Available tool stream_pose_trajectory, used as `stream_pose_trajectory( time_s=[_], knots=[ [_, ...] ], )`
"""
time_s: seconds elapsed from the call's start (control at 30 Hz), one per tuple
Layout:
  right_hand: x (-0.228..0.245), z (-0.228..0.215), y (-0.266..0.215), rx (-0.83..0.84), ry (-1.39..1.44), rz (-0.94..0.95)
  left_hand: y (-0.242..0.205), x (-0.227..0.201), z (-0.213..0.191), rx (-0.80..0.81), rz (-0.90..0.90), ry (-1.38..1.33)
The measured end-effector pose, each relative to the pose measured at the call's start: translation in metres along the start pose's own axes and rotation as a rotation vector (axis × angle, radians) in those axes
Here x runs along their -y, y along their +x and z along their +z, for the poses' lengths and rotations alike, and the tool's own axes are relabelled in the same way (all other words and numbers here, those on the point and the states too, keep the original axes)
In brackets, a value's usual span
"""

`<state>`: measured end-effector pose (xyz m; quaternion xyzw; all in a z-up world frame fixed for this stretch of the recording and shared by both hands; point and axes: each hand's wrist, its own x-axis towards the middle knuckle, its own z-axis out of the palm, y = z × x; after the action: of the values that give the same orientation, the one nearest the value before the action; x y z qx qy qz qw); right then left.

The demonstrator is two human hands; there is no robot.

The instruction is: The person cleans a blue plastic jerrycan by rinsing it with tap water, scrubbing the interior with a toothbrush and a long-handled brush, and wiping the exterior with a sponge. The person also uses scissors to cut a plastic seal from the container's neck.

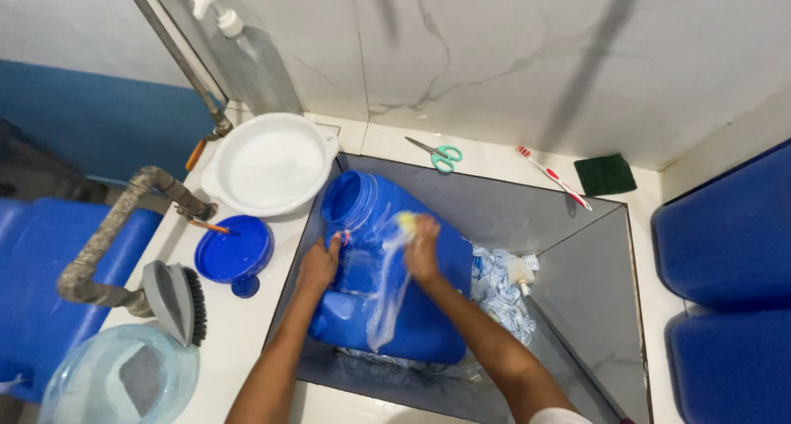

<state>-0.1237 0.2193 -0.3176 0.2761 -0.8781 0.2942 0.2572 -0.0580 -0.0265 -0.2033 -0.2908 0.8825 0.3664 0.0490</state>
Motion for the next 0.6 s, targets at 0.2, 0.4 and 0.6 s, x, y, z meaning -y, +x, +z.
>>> stream_pose_trajectory(
  time_s=[0.2, 0.4, 0.6],
  knots=[
    [0.081, -0.068, -0.088, 0.299, 0.518, 0.424, 0.009, -0.014, -0.005, -0.001, -0.078, 0.029],
    [0.023, 0.004, 0.011, 0.007, 0.204, 0.055, 0.005, -0.009, -0.003, -0.005, -0.048, 0.084],
    [-0.019, -0.072, -0.054, 0.176, 0.497, 0.889, 0.011, -0.008, -0.003, -0.019, -0.047, 0.091]
  ],
)
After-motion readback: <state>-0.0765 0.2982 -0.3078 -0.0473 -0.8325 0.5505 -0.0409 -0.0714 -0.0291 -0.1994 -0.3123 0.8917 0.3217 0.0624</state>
